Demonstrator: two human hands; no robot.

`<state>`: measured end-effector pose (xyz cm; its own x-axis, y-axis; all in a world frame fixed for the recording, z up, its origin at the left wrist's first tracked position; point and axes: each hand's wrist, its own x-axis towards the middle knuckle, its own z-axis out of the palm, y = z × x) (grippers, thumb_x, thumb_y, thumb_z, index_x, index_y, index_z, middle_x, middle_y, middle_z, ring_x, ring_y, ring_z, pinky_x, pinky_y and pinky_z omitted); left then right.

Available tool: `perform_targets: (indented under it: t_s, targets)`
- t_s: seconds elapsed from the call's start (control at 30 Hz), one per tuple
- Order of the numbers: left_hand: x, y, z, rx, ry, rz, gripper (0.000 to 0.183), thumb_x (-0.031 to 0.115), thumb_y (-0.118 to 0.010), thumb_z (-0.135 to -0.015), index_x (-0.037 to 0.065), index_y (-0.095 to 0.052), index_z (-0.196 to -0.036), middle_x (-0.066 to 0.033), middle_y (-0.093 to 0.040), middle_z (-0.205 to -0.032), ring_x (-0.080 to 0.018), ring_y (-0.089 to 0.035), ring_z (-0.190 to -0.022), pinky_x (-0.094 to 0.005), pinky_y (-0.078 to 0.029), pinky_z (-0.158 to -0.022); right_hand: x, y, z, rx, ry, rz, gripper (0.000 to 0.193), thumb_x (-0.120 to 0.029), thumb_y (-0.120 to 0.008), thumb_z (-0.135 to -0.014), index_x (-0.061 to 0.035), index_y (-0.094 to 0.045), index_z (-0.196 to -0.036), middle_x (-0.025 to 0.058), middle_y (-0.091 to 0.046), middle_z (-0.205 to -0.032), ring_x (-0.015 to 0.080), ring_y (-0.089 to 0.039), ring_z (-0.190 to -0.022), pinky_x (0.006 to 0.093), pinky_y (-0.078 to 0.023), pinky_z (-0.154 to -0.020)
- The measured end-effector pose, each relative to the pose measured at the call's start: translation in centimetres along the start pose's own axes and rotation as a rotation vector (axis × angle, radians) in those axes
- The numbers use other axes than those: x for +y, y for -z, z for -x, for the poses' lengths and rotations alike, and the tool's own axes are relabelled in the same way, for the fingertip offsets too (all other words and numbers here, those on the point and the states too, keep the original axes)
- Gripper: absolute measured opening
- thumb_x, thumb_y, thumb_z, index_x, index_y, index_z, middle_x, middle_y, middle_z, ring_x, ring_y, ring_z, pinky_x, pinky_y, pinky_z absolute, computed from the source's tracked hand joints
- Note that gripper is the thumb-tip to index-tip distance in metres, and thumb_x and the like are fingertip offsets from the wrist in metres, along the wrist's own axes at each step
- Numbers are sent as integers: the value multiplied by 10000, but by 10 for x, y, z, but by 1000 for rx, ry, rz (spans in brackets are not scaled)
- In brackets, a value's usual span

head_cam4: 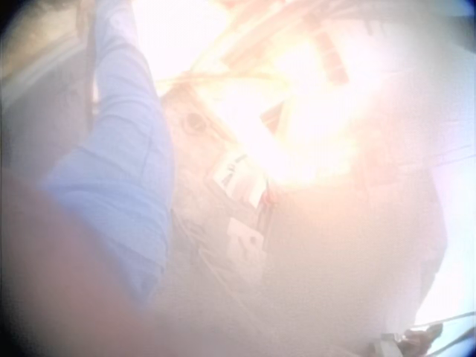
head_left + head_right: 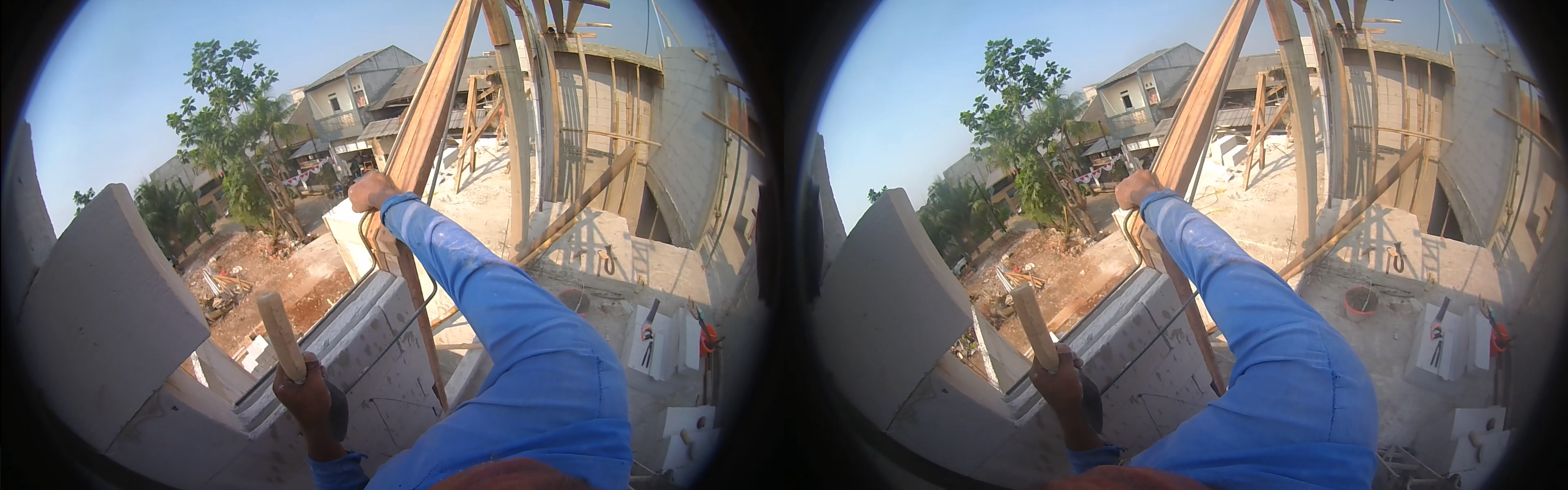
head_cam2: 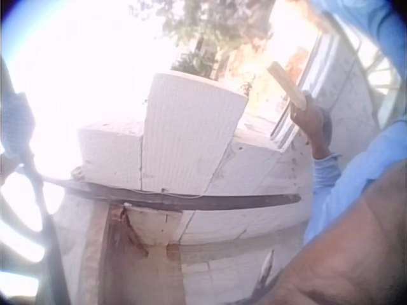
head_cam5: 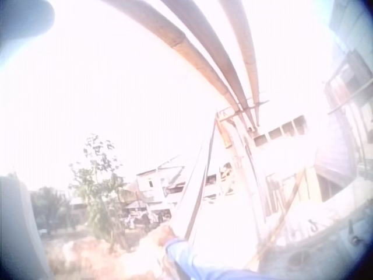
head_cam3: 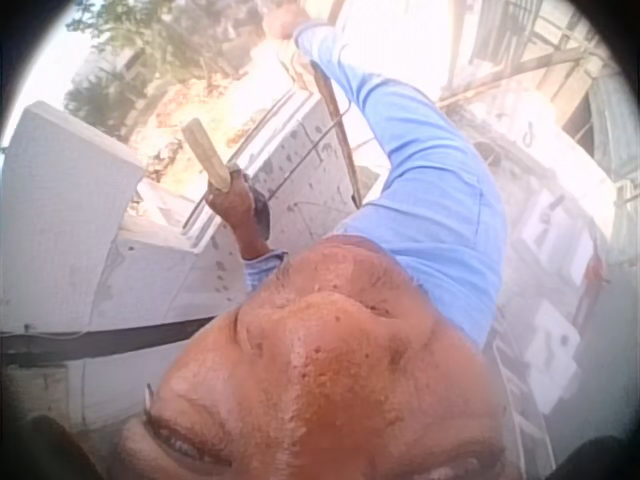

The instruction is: The person uses a trowel to apply mortar and smooth the edges of white concrete blocks on a wall, then uses a wooden tool to press down on the blocks and align them.

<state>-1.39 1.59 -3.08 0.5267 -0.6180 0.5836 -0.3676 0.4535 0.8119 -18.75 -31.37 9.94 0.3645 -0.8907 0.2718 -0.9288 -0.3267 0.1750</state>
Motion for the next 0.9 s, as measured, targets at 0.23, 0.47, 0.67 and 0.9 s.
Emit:
perform_targets:
  t_s: [0.23,0.47,0.67,0.9]
  targets:
    - [0,1,2,-11,37,43,120,53,-633,-853,-3,-570,-767,-45,-568,-592,-120,-546,-524,-264,-417,-476,0,-4,-5,4,-15,3,313,-237,-580,-777,-195,-720,-1054,27,-692,-1100,259,-654,-1027,403,-537,-832]
    - [4,1,4,-33,58,70,64,-3,-588,-850,-10,-546,-802,-56,-552,-628,-135,-553,-509,-261,-465,-470,4,-16,-19,14,5,-3,309,-232,-551,-778,-163,-725,-1024,57,-691,-1086,263,-654,-1012,416,-537,-823]
    - [8,2,6,-33,50,76,97,50,-624,-871,-10,-574,-814,-44,-576,-638,-111,-551,-540,-246,-431,-485,3,-12,-15,2,21,27,309,-253,-533,-793,-151,-727,-1011,69,-687,-1087,259,-651,-1009,415,-535,-824]
    - [7,2,9,-31,63,84,113,63,-627,-876,-11,-573,-811,-45,-577,-641,-113,-555,-547,-246,-432,-492,-1,-6,-10,-8,14,35,316,-204,-548,-782,-161,-721,-1042,41,-698,-1079,261,-664,-999,417,-541,-802]
